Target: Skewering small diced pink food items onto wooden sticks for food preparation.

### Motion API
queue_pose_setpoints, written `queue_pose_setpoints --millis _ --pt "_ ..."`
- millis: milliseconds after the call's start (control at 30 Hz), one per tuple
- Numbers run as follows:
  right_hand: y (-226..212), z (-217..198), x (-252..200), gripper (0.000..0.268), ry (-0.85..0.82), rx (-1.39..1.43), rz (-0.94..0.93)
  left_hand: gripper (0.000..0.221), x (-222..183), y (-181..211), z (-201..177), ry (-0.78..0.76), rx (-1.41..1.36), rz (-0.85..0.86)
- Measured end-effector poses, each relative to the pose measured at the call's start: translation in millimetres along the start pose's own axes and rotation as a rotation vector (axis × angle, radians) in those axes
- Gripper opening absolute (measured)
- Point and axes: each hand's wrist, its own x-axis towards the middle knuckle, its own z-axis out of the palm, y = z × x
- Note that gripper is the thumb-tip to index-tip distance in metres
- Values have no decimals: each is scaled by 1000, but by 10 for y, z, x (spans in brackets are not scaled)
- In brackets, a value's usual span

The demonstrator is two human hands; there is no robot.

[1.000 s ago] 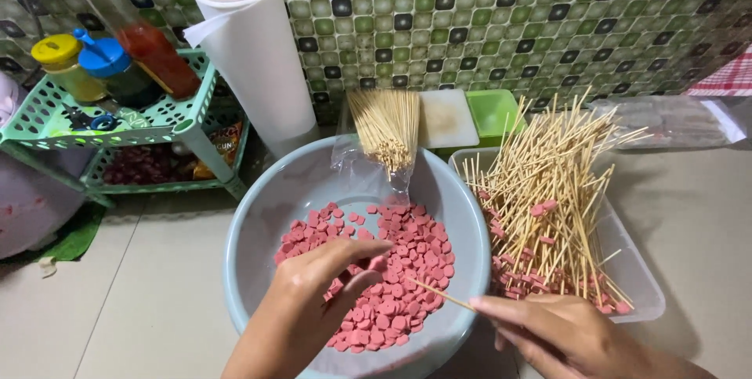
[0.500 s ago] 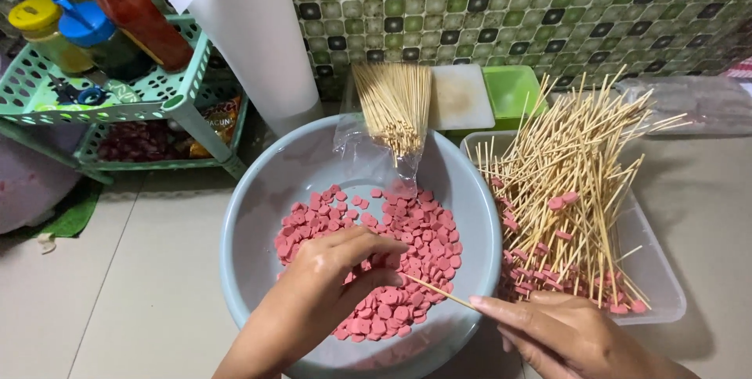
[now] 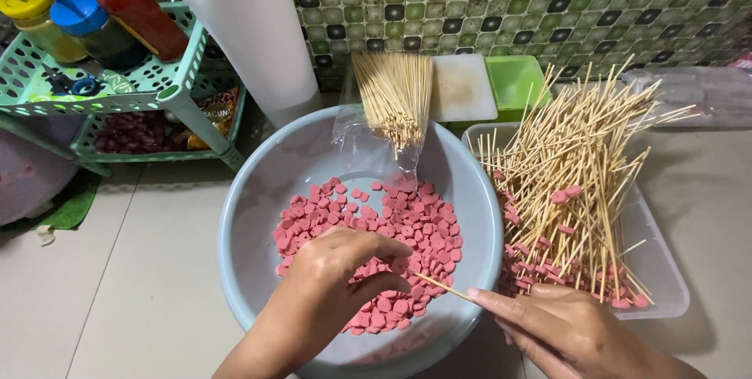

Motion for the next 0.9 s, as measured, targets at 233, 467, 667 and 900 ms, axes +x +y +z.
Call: queue_pose_setpoints --millis 233,467,667,900 --pt "5 19 32 60 -28 -11 -12 27 -11 0 15 40 65 72" --pt "-35 1 129 53 -26 18 -52 24 -24 12 -7 -16 241 325" --pt "43 4 74 49 -47 8 -88 24 -27 -49 49 -60 274 402" --pt "137 10 94 51 -76 -18 -169 22 -19 -114 73 -102 242 426"
